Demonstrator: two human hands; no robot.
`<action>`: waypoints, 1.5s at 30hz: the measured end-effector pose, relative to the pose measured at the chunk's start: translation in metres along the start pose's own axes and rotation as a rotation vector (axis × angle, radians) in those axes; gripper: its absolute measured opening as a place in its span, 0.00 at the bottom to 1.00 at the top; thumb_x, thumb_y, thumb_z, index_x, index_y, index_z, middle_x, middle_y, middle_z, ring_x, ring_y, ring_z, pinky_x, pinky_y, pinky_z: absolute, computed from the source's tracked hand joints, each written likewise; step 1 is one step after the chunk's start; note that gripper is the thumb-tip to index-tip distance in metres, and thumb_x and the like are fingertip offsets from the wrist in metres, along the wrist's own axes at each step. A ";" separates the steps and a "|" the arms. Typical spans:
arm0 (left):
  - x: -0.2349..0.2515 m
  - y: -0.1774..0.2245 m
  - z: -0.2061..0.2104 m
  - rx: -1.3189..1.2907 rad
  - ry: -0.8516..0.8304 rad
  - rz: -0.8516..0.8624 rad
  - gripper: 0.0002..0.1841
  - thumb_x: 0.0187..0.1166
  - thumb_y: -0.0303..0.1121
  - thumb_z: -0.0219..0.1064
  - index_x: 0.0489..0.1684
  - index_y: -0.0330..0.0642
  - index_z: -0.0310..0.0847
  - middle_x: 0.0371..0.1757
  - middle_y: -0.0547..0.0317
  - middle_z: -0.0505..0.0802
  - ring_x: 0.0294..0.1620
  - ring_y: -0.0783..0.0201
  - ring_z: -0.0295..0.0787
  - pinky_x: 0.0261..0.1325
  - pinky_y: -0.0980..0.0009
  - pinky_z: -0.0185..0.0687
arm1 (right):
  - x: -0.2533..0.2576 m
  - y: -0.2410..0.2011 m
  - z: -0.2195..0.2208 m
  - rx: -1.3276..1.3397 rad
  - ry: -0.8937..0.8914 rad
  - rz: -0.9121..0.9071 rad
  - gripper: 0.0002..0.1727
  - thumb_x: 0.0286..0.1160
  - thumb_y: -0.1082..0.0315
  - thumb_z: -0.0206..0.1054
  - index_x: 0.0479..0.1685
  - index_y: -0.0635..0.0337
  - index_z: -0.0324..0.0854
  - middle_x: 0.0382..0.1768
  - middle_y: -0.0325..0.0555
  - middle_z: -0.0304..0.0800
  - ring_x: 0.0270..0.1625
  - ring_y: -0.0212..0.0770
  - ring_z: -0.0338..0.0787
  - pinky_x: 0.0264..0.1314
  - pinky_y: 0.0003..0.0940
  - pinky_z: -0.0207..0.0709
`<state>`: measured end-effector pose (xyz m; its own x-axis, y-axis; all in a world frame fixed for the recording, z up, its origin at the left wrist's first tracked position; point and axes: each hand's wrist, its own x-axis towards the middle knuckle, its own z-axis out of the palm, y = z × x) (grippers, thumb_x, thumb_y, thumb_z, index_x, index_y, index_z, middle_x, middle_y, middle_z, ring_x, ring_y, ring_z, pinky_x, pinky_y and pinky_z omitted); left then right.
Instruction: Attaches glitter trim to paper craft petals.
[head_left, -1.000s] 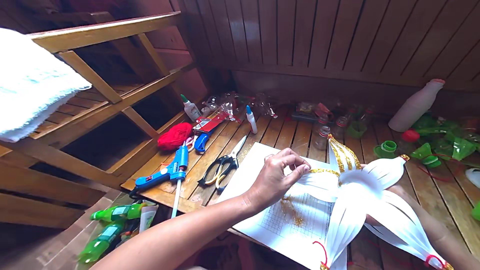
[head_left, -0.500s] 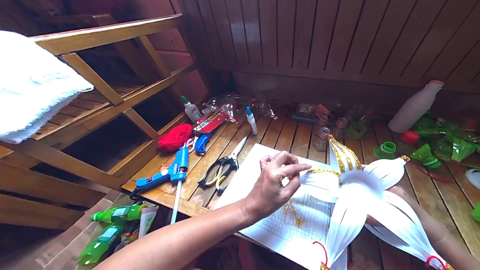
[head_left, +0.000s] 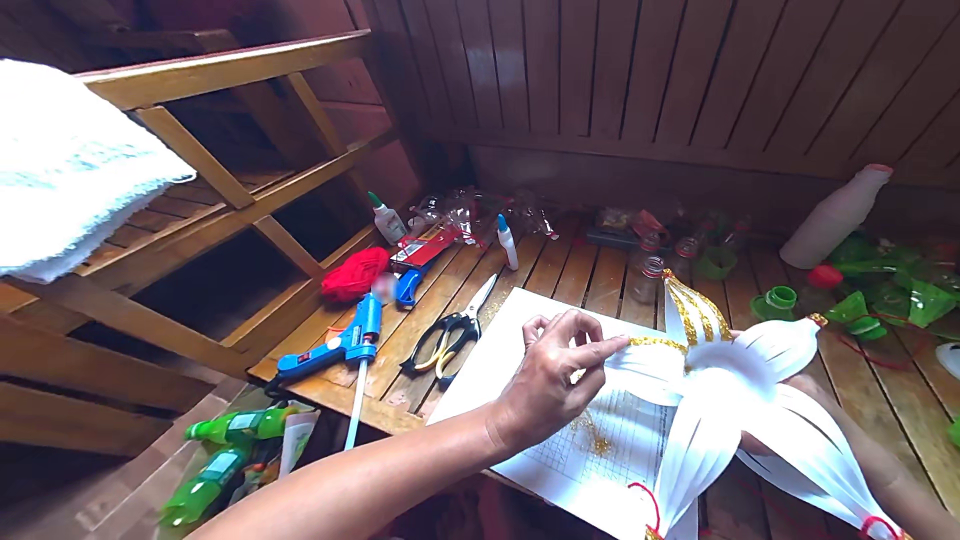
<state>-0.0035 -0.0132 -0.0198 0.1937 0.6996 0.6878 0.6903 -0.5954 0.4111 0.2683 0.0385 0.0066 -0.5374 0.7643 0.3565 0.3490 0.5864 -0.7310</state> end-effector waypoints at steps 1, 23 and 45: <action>0.000 0.000 0.000 -0.004 0.001 -0.002 0.20 0.72 0.25 0.63 0.57 0.50 0.95 0.42 0.60 0.89 0.47 0.69 0.83 0.63 0.54 0.61 | 0.004 -0.008 -0.001 0.016 -0.014 0.079 0.12 0.77 0.77 0.59 0.46 0.81 0.84 0.41 0.50 0.93 0.50 0.16 0.85 0.61 0.08 0.70; 0.004 0.001 0.000 -0.051 -0.011 -0.057 0.18 0.74 0.26 0.62 0.54 0.50 0.96 0.42 0.62 0.89 0.47 0.71 0.83 0.64 0.55 0.63 | 0.017 0.027 0.007 0.141 0.022 0.082 0.11 0.77 0.78 0.57 0.41 0.81 0.82 0.36 0.41 0.89 0.45 0.10 0.81 0.56 0.04 0.68; 0.005 0.000 -0.002 -0.080 -0.014 -0.073 0.17 0.75 0.27 0.62 0.52 0.51 0.96 0.43 0.62 0.89 0.49 0.72 0.83 0.66 0.53 0.62 | 0.016 0.028 0.004 0.301 -0.003 0.107 0.10 0.78 0.80 0.56 0.45 0.79 0.81 0.38 0.36 0.90 0.48 0.08 0.83 0.59 0.04 0.70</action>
<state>-0.0036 -0.0104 -0.0148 0.1550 0.7475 0.6459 0.6448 -0.5719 0.5071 0.2666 0.0660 -0.0104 -0.5121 0.8164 0.2670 0.1609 0.3966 -0.9038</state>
